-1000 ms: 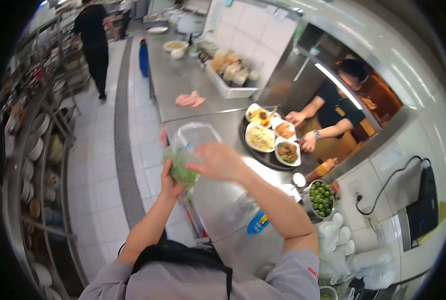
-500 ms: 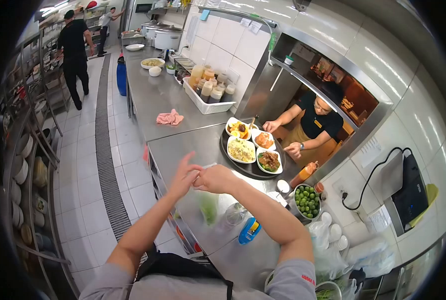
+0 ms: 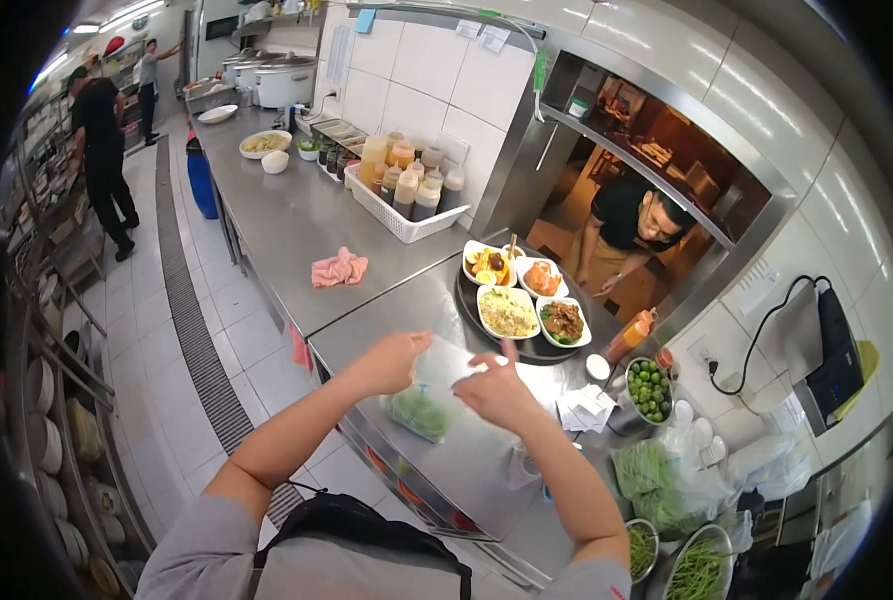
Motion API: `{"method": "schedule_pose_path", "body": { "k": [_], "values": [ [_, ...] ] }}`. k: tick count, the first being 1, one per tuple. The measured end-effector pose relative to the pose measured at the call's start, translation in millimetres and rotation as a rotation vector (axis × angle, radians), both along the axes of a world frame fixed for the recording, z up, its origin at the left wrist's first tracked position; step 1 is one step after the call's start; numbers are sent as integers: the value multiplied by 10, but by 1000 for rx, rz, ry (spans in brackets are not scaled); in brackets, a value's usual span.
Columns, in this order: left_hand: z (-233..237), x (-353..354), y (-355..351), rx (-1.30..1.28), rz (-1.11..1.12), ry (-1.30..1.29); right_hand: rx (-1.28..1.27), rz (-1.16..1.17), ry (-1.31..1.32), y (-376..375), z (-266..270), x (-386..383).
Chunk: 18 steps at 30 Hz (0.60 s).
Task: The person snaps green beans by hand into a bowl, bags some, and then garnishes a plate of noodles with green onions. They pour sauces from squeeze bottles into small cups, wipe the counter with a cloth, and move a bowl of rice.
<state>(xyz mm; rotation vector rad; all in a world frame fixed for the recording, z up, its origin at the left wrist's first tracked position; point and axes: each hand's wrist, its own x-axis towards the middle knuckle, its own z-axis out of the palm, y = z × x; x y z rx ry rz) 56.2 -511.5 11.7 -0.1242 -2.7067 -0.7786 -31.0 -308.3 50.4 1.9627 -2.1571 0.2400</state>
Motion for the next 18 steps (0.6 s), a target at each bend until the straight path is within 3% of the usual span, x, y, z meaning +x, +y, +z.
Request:
{"method": "schedule_pose_path", "body": {
  "k": [2, 4, 5, 7, 8, 10, 11, 14, 17, 18],
  "values": [
    [32, 99, -89, 73, 4, 42, -191, -161, -94, -65, 294, 209],
    [102, 121, -209, 37, -35, 70, -228, -161, -38, -151, 252, 418],
    [47, 147, -235, 40, -51, 56, -224, -179, -50, -156, 112, 439],
    [30, 72, -299, 38, -76, -49, -32, -456, -419, -216, -77, 305],
    [50, 54, -301, 37, -87, -49, -36, -468, -418, -252, -61, 305],
    [69, 98, -245, 235, 4, 17, -386, -708, -456, -359, 1, 418],
    [16, 46, -227, 216, 32, 108, -338, -756, -482, -381, -157, 389],
    [-130, -43, -169, 226, 103, 202, -321, -721, -588, -401, -552, 426],
    [-223, -92, -266, 246, 94, 171, -313, -863, -531, -401, -349, 472],
    [-120, -111, -308, 258, 101, 142, -383, -862, -646, -368, -319, 449]
  ]
}}
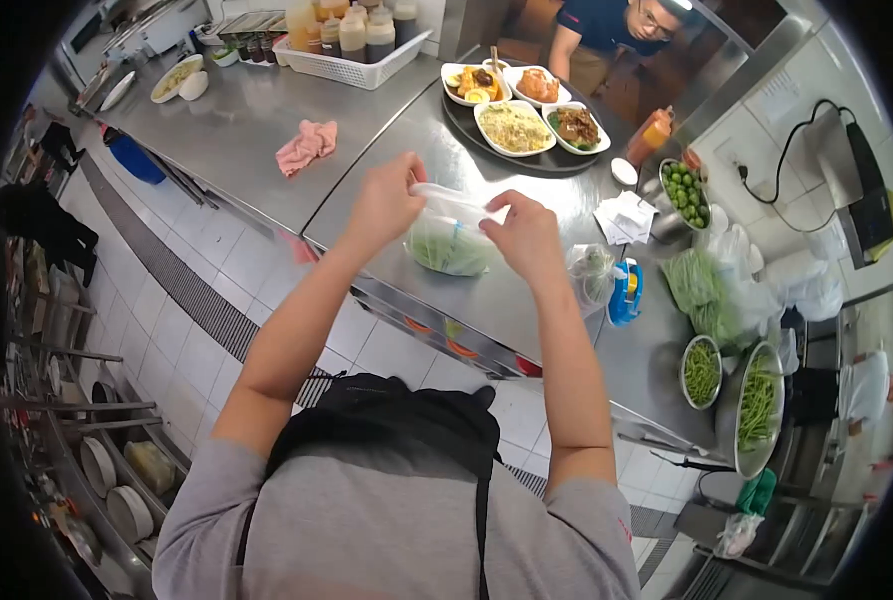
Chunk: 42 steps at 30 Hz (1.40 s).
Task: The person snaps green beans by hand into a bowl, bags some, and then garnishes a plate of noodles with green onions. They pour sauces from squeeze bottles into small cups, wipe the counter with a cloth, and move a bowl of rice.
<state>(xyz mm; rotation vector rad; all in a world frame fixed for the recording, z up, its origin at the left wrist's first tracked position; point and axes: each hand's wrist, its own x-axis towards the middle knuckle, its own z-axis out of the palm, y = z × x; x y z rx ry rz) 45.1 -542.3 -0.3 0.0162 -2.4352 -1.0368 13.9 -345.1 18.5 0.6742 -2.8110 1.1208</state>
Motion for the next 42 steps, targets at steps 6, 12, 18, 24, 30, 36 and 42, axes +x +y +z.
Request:
{"method": "schedule_pose_path", "body": {
  "k": [6, 12, 18, 24, 30, 36, 42],
  "values": [
    [103, -62, 31, 290, -160, -223, -75, 3, -2, 143, -24, 30],
    [591, -11, 355, 724, -412, -79, -700, -158, -7, 883, 660, 50],
    [347, 180, 64, 520, -324, -225, -1008, -427, 357, 2302, 753, -234],
    [131, 785, -657, 500, 1, -33, 88, -864, 642, 3005, 94, -428],
    [184, 1467, -1225, 856, 369, -59, 758, -778, 1281, 2139, 401, -178],
    [95, 1788, -1970, 1000, 335, 102, 118, -228, 767, 347, 252, -716],
    [64, 2329, -3208, 939, 555, 133, -180, 131, 268, -2345, -607, -961]
  ]
}}
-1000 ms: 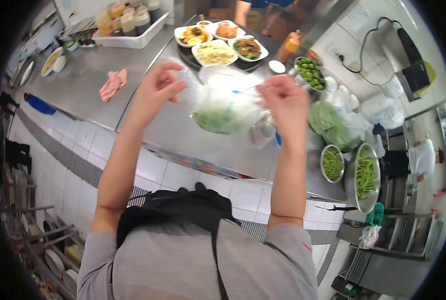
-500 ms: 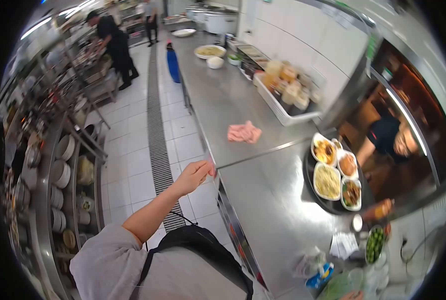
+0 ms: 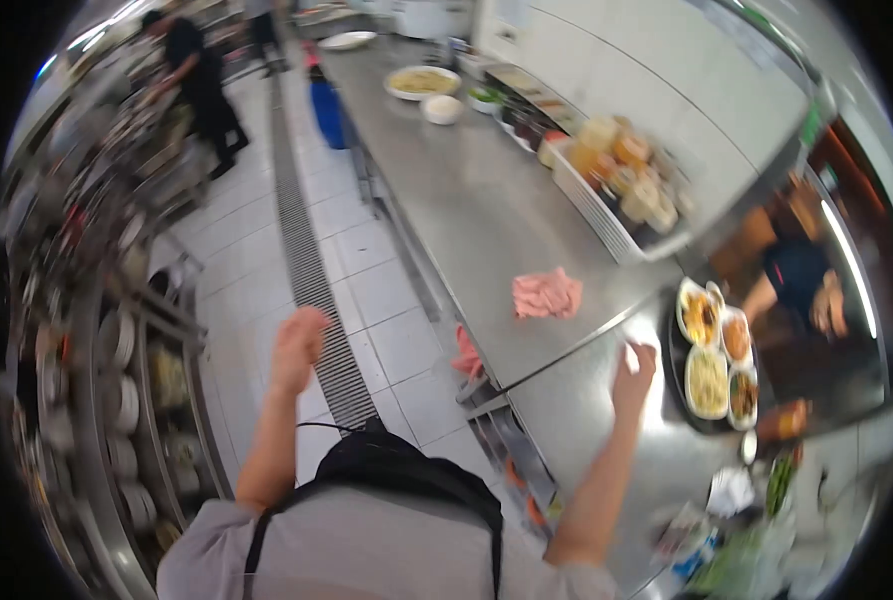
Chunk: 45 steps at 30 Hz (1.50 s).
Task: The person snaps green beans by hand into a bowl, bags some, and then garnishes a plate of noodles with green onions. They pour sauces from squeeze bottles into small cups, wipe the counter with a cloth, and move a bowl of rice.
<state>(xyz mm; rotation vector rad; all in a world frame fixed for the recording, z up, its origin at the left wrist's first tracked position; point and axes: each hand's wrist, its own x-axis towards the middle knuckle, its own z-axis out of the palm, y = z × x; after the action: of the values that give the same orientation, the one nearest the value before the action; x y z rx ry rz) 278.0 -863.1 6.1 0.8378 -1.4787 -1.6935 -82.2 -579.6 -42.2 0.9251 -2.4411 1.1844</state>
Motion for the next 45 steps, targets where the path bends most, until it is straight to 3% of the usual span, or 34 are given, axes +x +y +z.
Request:
{"method": "schedule_pose_path", "body": {
  "k": [1, 2, 3, 4, 6, 8, 10, 11, 12, 13, 15, 16, 18, 19, 21, 22, 24, 25, 26, 27, 28, 29, 31, 35, 36, 37, 38, 39, 40, 42, 43, 44, 45],
  "values": [
    [18, 95, -228, -30, 37, -9, -180, 17, -125, -338, -436, -250],
    [57, 172, -442, -36, 44, 34, -2, -145, -129, -680, -581, -260],
    [39, 280, -688, -2, 34, 32, 371, -223, -68, -976, -1052, -451],
    [6, 300, -888, 7, -3, 30, 342, -151, -448, -1414, -535, -65],
    [21, 311, -1288, 16, 9, -15, 494, -398, 331, -2007, -1116, 177],
    [-13, 66, -1526, -63, -104, -203, 487, -67, 270, -2539, -1012, 392],
    [-304, -368, -1793, -302, -343, -395, 291, 226, -166, -3038, -590, 730],
    [-328, -632, -1813, -341, -435, -357, 227, 421, -295, -3215, -755, 712],
    [-571, -866, -1894, -616, -396, -333, 164, 616, -417, -3377, -906, 696],
    [-756, -1102, -1997, -892, -347, -305, 7, 633, -333, -3533, -846, 792],
    [-539, -1426, -2112, -736, -418, -248, -147, 682, -238, -3721, -613, 914],
    [-450, -1527, -2235, -747, -386, -253, -198, 599, -445, -3763, -535, 878],
    [-309, -1692, -2498, -241, -576, -323, -269, 467, -794, -3911, -299, 691],
    [-241, -1756, -2589, -462, -473, -364, -281, 419, -939, -3972, -219, 580],
    [-286, -1889, -2883, -590, -428, -361, -385, 386, -977, -4224, -241, 330],
    [-311, -1906, -3029, -710, -420, -369, -355, 459, -983, -4459, -156, 300],
    [-319, -1925, -3287, -639, -269, -387, -556, 698, -1145, -4878, 21, 351],
    [-314, -1933, -3436, -648, -150, -343, -330, 734, -796, -5105, -51, 368],
    [-303, -1946, -3574, -658, -44, -298, -318, 774, -805, -5315, -55, 296],
    [-262, -1959, -3669, -455, 16, -253, -186, 879, -822, -5494, 2, 226],
    [-134, -1889, -3796, -452, 48, -255, -50, 981, -827, -5672, 49, 167],
    [19, -1738, -3957, -373, -29, -358, -37, 1013, -819, -5888, 6, 104],
    [230, -1484, -4265, -261, -137, -564, -545, 910, -1201, -6415, -92, 41],
    [159, -1026, -4972, -392, -214, -675, -517, 981, -1123, -7297, 237, 244],
    [93, -964, -5182, -393, -193, -677, -339, 1058, -865, -7550, 340, 360],
    [17, -894, -5371, -465, -84, -591, -158, 1117, -603, -7805, 390, 507],
    [-42, -811, -5564, -534, 24, -507, -148, 1138, -606, -8069, 401, 715],
    [37, -764, -5724, -268, -49, -470, -42, 1195, -650, -8338, 406, 970],
    [-111, -714, -5945, -221, -95, -337, 62, 1250, -686, -8614, 409, 1204],
    [-284, -585, -6377, -472, 11, -243, 102, 1379, -647, -9201, 338, 1607],
    [-297, -442, -6654, -403, 51, -129, 221, 1417, -799, -9498, 432, 1696],
    [-278, -250, -6976, -415, 60, -134, 213, 1431, -792, -9818, 514, 1786],
    [-260, -25, -7264, -159, 3, -100, 194, 1512, -694, -10117, 566, 1859]
  ]
}}
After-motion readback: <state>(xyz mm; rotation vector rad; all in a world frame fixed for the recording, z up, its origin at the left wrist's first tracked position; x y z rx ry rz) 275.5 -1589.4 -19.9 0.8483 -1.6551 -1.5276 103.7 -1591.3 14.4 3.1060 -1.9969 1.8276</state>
